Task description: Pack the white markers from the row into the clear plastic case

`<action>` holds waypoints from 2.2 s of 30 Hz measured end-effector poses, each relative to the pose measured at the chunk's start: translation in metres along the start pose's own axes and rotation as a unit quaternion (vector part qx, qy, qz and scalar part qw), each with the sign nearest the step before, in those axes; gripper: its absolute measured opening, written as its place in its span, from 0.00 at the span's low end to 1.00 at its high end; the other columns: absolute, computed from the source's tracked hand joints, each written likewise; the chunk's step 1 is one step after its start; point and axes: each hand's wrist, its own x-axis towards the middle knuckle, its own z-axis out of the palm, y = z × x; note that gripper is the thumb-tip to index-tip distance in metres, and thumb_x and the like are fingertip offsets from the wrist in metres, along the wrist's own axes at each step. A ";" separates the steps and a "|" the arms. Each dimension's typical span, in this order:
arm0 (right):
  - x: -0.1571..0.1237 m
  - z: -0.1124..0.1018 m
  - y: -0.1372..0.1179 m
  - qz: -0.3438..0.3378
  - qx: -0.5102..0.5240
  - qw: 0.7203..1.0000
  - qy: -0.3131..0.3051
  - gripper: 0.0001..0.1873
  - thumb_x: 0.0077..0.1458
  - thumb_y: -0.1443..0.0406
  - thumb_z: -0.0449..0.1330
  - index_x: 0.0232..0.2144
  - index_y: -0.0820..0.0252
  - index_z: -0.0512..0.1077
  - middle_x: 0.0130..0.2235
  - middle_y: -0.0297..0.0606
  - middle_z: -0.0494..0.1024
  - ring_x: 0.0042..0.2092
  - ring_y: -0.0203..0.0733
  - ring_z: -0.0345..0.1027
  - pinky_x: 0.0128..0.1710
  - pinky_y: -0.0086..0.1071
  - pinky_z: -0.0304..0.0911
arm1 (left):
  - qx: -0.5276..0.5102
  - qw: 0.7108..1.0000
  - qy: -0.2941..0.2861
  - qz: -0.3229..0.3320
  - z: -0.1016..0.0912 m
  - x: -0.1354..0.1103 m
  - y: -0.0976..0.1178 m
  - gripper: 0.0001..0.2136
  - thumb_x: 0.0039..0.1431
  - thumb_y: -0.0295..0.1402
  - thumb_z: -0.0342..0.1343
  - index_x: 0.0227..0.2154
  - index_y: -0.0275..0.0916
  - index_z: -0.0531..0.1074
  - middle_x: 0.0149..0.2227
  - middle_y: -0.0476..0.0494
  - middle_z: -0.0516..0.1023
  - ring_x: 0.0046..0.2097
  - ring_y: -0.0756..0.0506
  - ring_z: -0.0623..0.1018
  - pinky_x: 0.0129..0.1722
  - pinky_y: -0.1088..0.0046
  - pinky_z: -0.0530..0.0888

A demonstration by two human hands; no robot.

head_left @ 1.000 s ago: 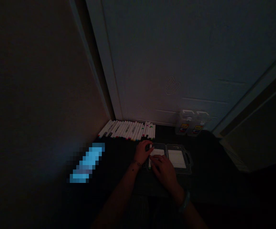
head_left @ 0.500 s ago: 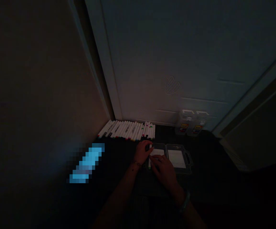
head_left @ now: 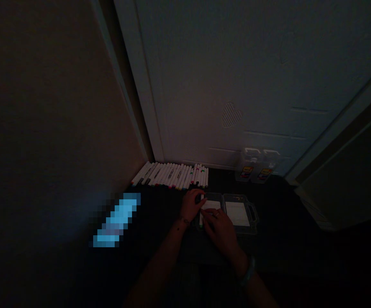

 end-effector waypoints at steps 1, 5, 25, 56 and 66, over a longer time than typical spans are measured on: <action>0.000 0.000 0.000 0.000 -0.002 1.000 -0.001 0.18 0.58 0.66 0.52 0.51 0.50 0.66 0.45 0.37 0.72 0.45 0.43 0.64 0.46 0.39 0.60 | -0.001 1.000 -0.001 0.000 0.000 0.000 0.000 0.09 0.53 0.31 0.56 0.39 0.43 0.72 0.42 0.46 0.74 0.46 0.45 0.72 0.49 0.65 0.67; 0.001 -0.001 -0.001 0.002 -0.001 1.000 -0.004 0.18 0.58 0.67 0.52 0.51 0.50 0.66 0.45 0.37 0.72 0.45 0.44 0.64 0.47 0.39 0.60 | -0.012 1.000 0.001 0.005 0.000 0.001 0.000 0.09 0.53 0.31 0.56 0.38 0.43 0.72 0.42 0.46 0.74 0.46 0.45 0.72 0.49 0.66 0.67; 0.017 -0.014 0.009 0.032 0.101 0.986 0.126 0.15 0.56 0.68 0.52 0.46 0.52 0.68 0.45 0.38 0.71 0.47 0.43 0.63 0.48 0.39 0.59 | -0.072 0.997 0.006 0.013 0.003 0.004 -0.009 0.09 0.52 0.32 0.56 0.38 0.40 0.73 0.42 0.43 0.74 0.46 0.45 0.73 0.49 0.64 0.67; 0.130 0.029 0.059 0.237 -0.118 0.964 -0.021 0.18 0.54 0.63 0.53 0.48 0.59 0.58 0.38 0.44 0.74 0.42 0.46 0.69 0.39 0.35 0.60 | -0.097 0.995 0.014 -0.018 0.001 0.006 -0.010 0.09 0.56 0.31 0.50 0.37 0.40 0.72 0.40 0.44 0.74 0.44 0.46 0.74 0.47 0.67 0.69; 0.128 0.016 0.078 0.219 -0.121 0.968 -0.001 0.11 0.56 0.72 0.49 0.41 0.64 0.68 0.38 0.48 0.74 0.40 0.44 0.70 0.37 0.32 0.62 | -0.115 0.992 0.028 -0.041 0.002 0.005 -0.012 0.09 0.56 0.32 0.51 0.38 0.40 0.72 0.39 0.44 0.75 0.42 0.46 0.75 0.45 0.66 0.70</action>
